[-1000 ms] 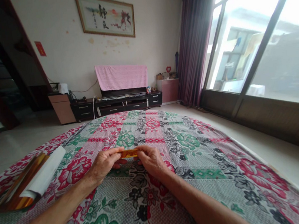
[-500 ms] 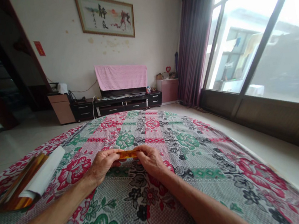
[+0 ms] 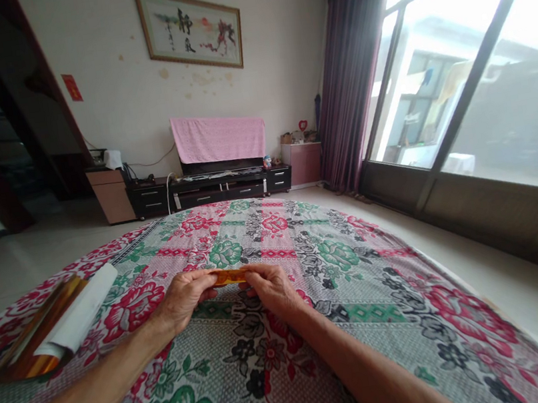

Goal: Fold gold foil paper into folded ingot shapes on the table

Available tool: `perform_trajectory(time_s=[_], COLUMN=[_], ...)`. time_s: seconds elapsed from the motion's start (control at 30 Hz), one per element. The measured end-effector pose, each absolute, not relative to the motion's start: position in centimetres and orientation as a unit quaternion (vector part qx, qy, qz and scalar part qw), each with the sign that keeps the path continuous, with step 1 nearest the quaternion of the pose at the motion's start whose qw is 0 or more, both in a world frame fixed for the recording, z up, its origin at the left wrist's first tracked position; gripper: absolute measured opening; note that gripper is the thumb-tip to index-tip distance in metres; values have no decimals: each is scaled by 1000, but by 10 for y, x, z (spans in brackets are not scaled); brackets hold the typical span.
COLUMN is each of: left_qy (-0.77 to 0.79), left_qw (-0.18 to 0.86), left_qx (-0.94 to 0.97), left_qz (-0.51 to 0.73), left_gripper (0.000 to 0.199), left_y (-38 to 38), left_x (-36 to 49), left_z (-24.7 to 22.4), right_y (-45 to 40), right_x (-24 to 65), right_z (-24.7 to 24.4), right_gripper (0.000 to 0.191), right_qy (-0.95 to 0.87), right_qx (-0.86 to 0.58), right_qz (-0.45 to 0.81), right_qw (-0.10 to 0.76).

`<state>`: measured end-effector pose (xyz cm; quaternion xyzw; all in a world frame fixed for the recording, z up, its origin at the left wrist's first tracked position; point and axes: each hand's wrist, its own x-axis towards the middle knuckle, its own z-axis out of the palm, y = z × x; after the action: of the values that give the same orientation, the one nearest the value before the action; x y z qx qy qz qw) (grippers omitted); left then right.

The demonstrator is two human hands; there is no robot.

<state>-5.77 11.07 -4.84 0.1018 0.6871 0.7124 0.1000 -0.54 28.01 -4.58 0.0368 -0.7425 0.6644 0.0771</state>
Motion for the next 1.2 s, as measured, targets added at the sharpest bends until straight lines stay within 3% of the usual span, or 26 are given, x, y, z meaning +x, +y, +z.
perform_trajectory(time_s=[0.23, 0.47, 0.77, 1.2], left_qy=[669, 651, 699, 718], left_qw=[118, 125, 87, 77], left_qx=[94, 90, 109, 89], left_qz=[728, 743, 701, 686], left_gripper=[27, 29, 30, 26], left_y=[110, 108, 111, 115], left_x=[-57, -57, -56, -53], left_z=[-47, -46, -48, -47], right_y=[281, 288, 282, 285], right_x=[-5, -6, -8, -17], right_z=[-46, -49, -51, -64], right_gripper=[26, 36, 21, 28], right_qy=[-706, -683, -722, -784], right_qx=[43, 76, 22, 34], right_qz=[701, 725, 686, 611], right_qw=[85, 35, 89, 102])
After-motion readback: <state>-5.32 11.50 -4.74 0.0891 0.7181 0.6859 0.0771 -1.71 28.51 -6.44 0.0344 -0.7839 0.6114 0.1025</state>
